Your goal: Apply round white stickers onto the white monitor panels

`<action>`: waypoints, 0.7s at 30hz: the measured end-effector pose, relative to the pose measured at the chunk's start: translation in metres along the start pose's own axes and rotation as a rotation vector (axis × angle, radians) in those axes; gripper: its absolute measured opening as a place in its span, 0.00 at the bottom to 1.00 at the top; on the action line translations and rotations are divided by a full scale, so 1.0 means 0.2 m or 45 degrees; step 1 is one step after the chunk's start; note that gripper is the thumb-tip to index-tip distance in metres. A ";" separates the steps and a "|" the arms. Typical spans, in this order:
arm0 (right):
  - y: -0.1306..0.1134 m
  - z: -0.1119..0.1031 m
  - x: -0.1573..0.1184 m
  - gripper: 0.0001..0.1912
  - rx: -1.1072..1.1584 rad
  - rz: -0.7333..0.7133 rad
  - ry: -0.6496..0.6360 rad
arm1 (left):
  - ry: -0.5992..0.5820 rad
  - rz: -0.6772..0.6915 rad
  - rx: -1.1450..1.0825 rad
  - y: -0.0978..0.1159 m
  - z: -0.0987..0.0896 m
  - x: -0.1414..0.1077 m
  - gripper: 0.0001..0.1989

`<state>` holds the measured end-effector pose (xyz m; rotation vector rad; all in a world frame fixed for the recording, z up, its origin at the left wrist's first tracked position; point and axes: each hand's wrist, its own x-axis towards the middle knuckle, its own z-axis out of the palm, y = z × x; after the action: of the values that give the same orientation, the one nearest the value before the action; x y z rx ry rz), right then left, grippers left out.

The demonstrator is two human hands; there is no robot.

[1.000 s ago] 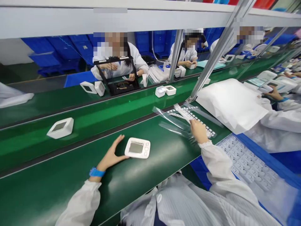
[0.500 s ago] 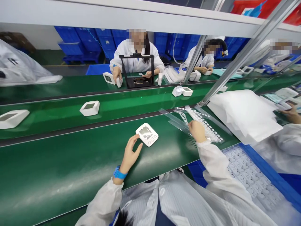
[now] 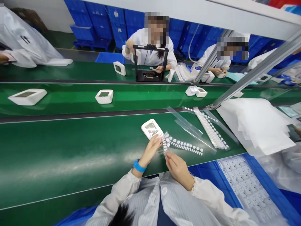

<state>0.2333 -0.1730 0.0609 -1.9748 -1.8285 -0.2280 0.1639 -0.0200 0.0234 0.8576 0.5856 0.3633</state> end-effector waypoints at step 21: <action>0.64 0.01 0.11 0.25 0.419 0.256 -0.596 | 0.325 0.409 0.295 0.05 -0.20 -0.07 0.23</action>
<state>0.3608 -0.1564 0.0411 -2.0620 -1.7622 0.6060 0.1266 0.0025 0.0148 1.1422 0.7367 0.7143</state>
